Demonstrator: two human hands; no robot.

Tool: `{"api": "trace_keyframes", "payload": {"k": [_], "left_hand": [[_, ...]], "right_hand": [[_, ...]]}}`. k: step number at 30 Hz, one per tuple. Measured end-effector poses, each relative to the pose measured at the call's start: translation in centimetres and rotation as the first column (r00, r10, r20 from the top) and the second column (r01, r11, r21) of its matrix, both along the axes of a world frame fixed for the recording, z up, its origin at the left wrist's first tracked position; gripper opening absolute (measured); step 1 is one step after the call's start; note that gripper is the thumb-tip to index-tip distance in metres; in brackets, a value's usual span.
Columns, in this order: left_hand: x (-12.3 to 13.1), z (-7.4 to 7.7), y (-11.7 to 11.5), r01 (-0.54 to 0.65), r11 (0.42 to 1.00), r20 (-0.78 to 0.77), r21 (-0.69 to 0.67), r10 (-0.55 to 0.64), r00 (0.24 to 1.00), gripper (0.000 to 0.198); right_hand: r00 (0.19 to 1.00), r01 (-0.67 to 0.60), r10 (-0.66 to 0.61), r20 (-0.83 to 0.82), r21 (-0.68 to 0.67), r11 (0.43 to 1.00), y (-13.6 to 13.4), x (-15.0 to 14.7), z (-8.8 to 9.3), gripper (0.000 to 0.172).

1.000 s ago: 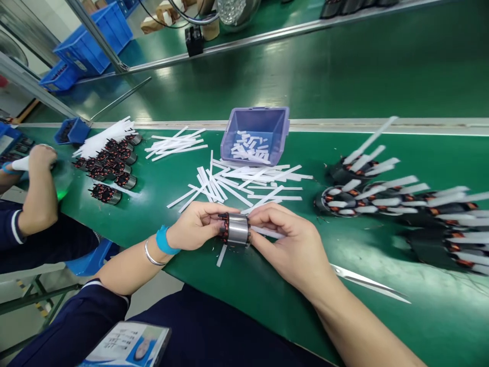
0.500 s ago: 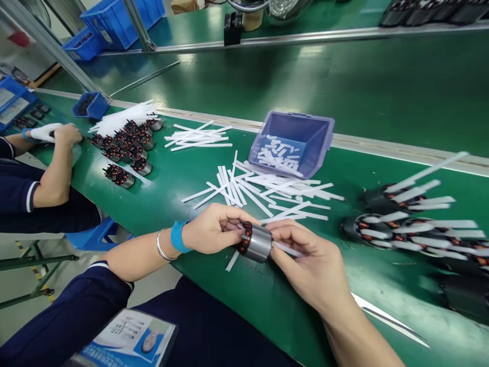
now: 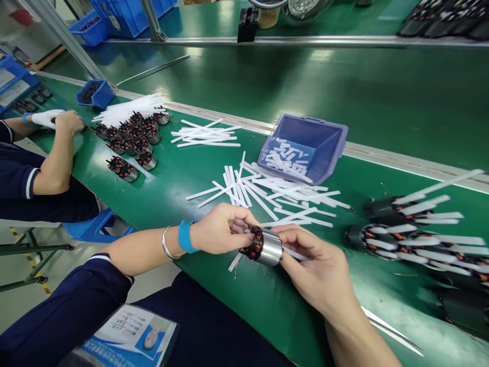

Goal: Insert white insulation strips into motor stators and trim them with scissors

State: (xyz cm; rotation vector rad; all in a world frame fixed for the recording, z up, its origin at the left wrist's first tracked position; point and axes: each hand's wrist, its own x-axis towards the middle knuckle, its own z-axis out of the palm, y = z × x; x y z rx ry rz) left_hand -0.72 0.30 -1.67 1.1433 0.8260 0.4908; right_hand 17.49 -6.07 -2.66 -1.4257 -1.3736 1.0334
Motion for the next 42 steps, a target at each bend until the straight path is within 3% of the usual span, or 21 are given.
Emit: {"api": "trace_keyframes", "payload": {"k": [7,11,17,19,21,23,26,28,31,35,38,42], "left_hand": [[-0.7,-0.5,1.4,0.192,0.953,0.118,-0.235,-0.169,0.979,0.016],[-0.7,-0.8,1.7,0.207,0.941,0.115,-0.268,-0.182,0.977,0.015],[-0.8,-0.6,1.4,0.213,0.936,0.189,-0.279,-0.164,0.968,0.008],[-1.0,-0.2,1.5,0.186,0.942,0.2,-0.279,-0.133,0.971,0.015],[-1.3,0.3,1.8,0.145,0.951,0.21,-0.274,-0.088,0.974,0.021],[-1.6,0.9,2.2,0.084,0.959,0.22,-0.27,-0.023,0.975,0.024],[-1.8,1.6,2.7,0.01,0.965,0.227,-0.262,0.052,0.973,0.027],[-1.8,1.8,2.7,0.002,0.963,0.224,-0.269,0.061,0.973,0.028],[-1.6,1.7,2.5,0.022,0.962,0.189,-0.273,0.031,0.981,0.03],[-1.4,1.4,2.4,0.021,0.968,0.125,-0.248,0.011,0.992,0.038],[-1.5,1.5,2.7,-0.053,0.972,0.121,-0.228,0.083,0.989,0.036],[-1.8,1.8,3.2,-0.145,0.975,0.148,-0.167,0.17,0.974,0.035]], "right_hand": [[0.986,-0.07,0.05,-0.161,-0.118,0.991,0.3,0.5,-0.1,0.014],[0.979,-0.116,0.088,-0.186,-0.145,0.983,0.3,0.9,-0.1,0.018],[0.953,-0.146,0.102,-0.286,-0.14,0.979,0.7,0.9,0.7,0.042],[0.955,-0.13,0.089,-0.284,-0.129,0.983,0.7,1.3,1.1,0.038],[0.983,-0.101,0.085,-0.16,-0.095,0.99,0.6,2.0,1.2,0.027],[0.986,-0.146,0.144,0.087,0.014,0.989,0.5,2.7,0.8,0.015],[0.854,-0.321,0.208,0.476,0.167,0.932,0.3,2.9,-0.3,0.011],[0.764,-0.37,0.198,0.614,0.165,0.914,0.4,2.5,-1.0,0.011],[0.71,-0.38,0.201,0.675,0.127,0.916,0.6,2.0,-1.3,0.01],[0.737,-0.404,0.238,0.633,0.13,0.906,0.6,2.2,-0.9,0.006],[0.731,-0.402,0.228,0.643,0.137,0.905,0.3,2.1,-0.8,0.01],[0.706,-0.316,0.104,0.7,0.18,0.931,0.2,1.3,-1.3,0.01]]}}
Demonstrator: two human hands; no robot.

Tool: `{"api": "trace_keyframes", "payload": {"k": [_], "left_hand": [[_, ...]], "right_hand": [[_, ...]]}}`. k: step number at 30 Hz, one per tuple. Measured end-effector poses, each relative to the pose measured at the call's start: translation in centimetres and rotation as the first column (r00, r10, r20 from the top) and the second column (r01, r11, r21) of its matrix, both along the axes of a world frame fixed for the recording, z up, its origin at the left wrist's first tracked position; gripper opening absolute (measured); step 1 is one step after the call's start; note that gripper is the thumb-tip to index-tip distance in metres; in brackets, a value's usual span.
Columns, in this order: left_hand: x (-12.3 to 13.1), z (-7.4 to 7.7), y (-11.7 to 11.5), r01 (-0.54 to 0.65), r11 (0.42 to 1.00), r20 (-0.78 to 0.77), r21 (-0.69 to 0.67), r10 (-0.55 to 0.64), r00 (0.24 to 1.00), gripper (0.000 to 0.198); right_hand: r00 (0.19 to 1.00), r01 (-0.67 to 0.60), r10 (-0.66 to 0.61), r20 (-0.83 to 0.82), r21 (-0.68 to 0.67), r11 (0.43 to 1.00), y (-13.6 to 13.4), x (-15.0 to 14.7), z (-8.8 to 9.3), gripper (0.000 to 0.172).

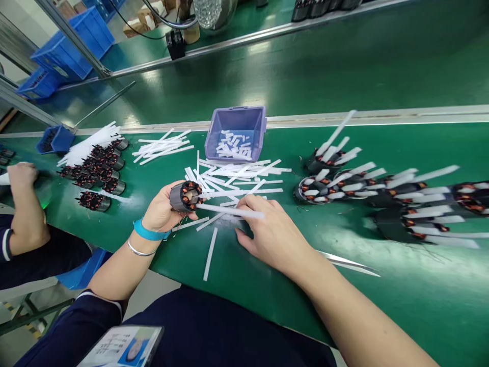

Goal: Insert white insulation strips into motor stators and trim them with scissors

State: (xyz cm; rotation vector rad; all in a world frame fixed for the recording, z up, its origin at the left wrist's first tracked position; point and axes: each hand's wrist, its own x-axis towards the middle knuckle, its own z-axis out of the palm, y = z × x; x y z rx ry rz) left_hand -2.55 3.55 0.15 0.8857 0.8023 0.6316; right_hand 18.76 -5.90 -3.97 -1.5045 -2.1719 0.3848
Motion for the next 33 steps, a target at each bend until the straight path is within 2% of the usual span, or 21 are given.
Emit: {"api": "trace_keyframes", "payload": {"k": [3,6,7,9,11,12,14,16,22,25,29,33], "left_hand": [[-0.1,0.0,0.1,-0.014,0.999,0.009,0.038,0.013,1.0,0.034],[0.0,-0.2,-0.1,0.035,0.998,-0.007,0.046,-0.035,0.999,0.031],[0.0,-0.3,-0.2,0.068,0.997,-0.009,0.042,-0.068,0.998,0.031],[0.2,-0.6,-0.4,0.147,0.989,-0.011,0.028,-0.147,0.989,0.034],[0.4,-0.8,-0.7,0.219,0.976,-0.028,0.013,-0.218,0.976,0.039],[0.5,-0.9,-0.8,0.246,0.969,-0.042,0.005,-0.245,0.968,0.041],[0.8,-1.1,-1.0,0.288,0.958,-0.063,-0.013,-0.288,0.955,0.039],[1.0,-1.3,-1.2,0.309,0.951,-0.065,-0.029,-0.31,0.948,0.036],[0.8,-1.4,-1.3,0.341,0.939,-0.01,-0.04,-0.342,0.94,0.043],[0.7,-1.3,-1.5,0.348,0.936,0.006,-0.053,-0.348,0.937,0.048],[0.8,-1.6,-2.0,0.324,0.942,-0.082,0.088,-0.318,0.945,0.046],[1.0,-2.0,-2.7,0.282,0.925,-0.198,0.254,-0.236,0.952,0.034]], "right_hand": [[0.999,0.04,-0.041,0.017,0.021,0.999,0.2,-0.3,-0.7,0.008],[0.983,0.055,-0.034,-0.181,0.111,0.992,0.4,0.2,-0.3,0.008],[0.955,0.088,-0.042,-0.295,0.144,0.986,0.4,0.6,0.2,0.008],[0.848,0.14,-0.047,-0.528,0.137,0.981,0.2,1.2,1.5,0.01],[0.736,0.111,-0.031,-0.676,0.076,0.991,-0.1,1.5,2.8,0.013],[0.716,0.064,-0.01,-0.698,0.052,0.997,-0.2,1.6,3.4,0.013],[0.738,-0.015,0.034,-0.673,0.033,0.999,-0.4,1.6,4.1,0.01],[0.788,-0.036,0.052,-0.614,0.037,0.999,-0.6,1.6,4.3,0.008],[0.815,-0.015,0.006,-0.579,-0.011,1.0,-0.7,1.2,3.9,0.006],[0.806,0.069,-0.062,-0.588,-0.011,0.998,-0.5,0.0,3.3,0.004],[0.774,0.163,-0.157,-0.613,-0.046,0.986,-0.5,-1.4,2.3,0.007],[0.732,0.176,-0.219,-0.646,-0.131,0.976,-0.5,-1.7,1.4,0.004]]}}
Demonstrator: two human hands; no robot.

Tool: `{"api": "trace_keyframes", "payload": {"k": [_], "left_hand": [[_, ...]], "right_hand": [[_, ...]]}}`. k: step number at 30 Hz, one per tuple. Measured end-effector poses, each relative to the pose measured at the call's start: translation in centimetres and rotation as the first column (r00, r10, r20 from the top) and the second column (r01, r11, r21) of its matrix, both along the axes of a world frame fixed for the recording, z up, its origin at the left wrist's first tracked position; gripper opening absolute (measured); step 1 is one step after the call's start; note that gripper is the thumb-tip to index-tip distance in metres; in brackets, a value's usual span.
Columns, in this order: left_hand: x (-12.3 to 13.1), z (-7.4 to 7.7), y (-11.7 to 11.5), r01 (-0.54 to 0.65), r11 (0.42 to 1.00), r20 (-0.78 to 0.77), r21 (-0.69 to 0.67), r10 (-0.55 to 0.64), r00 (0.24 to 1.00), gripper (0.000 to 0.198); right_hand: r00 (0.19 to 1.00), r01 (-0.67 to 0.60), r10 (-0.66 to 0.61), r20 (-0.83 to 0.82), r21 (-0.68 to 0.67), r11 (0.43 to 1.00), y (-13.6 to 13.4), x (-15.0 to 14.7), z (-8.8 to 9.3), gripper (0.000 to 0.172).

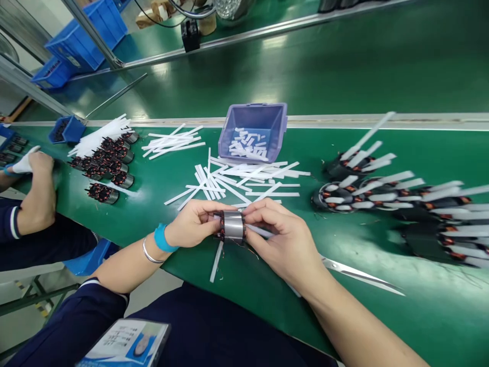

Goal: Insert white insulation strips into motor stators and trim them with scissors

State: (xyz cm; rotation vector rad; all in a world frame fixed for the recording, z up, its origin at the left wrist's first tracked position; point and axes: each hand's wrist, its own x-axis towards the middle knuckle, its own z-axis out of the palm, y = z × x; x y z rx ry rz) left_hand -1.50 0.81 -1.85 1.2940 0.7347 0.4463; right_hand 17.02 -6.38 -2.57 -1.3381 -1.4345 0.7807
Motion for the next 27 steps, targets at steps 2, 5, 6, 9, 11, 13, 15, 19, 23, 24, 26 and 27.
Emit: {"api": "trace_keyframes", "payload": {"k": [2,5,6,9,11,13,15,19,23,24,26,27], "left_hand": [[0.0,-0.1,-0.3,-0.015,0.995,-0.043,0.099,0.019,0.999,0.028],[0.0,-0.1,-0.5,-0.033,0.975,-0.096,0.222,0.055,0.994,0.02],[0.0,0.0,-0.5,-0.04,0.974,-0.101,0.224,0.064,0.993,0.019],[0.0,0.2,-0.2,-0.018,0.997,-0.067,0.073,0.022,0.998,0.02],[-0.3,0.5,0.3,0.065,0.993,-0.021,-0.099,-0.067,0.998,0.024],[-0.6,0.9,1.0,0.158,0.955,0.018,-0.25,-0.159,0.987,0.027],[-0.9,1.2,1.5,0.221,0.908,0.05,-0.355,-0.217,0.975,0.026],[-1.1,1.5,2.0,0.266,0.847,0.102,-0.461,-0.247,0.964,0.019],[-1.1,1.3,1.8,0.215,0.879,0.144,-0.426,-0.169,0.975,0.025],[-1.1,1.2,1.8,0.181,0.895,0.168,-0.408,-0.121,0.978,0.028],[-1.2,1.2,2.0,0.101,0.912,0.224,-0.398,-0.01,0.974,0.031],[-1.3,1.2,2.2,0.065,0.912,0.25,-0.404,0.042,0.967,0.031]], "right_hand": [[1.0,-0.008,0.008,-0.011,-0.023,1.0,0.0,0.0,-0.4,0.002],[0.998,-0.054,0.051,-0.036,-0.066,0.996,0.1,0.0,-0.9,0.005],[0.996,-0.075,0.069,-0.064,-0.085,0.994,0.1,0.0,-0.9,0.008],[0.982,-0.124,0.101,-0.16,-0.14,0.982,0.2,0.1,-0.6,0.019],[0.97,-0.159,0.119,-0.21,-0.183,0.97,0.3,0.2,0.0,0.025],[0.954,-0.211,0.151,-0.258,-0.225,0.951,0.3,0.3,0.7,0.029],[0.931,-0.27,0.184,-0.314,-0.253,0.929,0.2,0.3,1.4,0.032],[0.856,-0.405,0.26,-0.447,-0.267,0.874,0.4,0.4,2.1,0.035],[0.77,-0.453,0.27,-0.578,-0.197,0.869,0.7,1.0,1.5,0.032],[0.786,-0.418,0.234,-0.572,-0.213,0.883,0.8,1.2,1.2,0.034],[0.867,-0.349,0.216,-0.448,-0.237,0.907,0.6,1.3,0.5,0.035],[0.913,-0.328,0.252,-0.321,-0.211,0.921,0.3,1.1,0.3,0.03]]}}
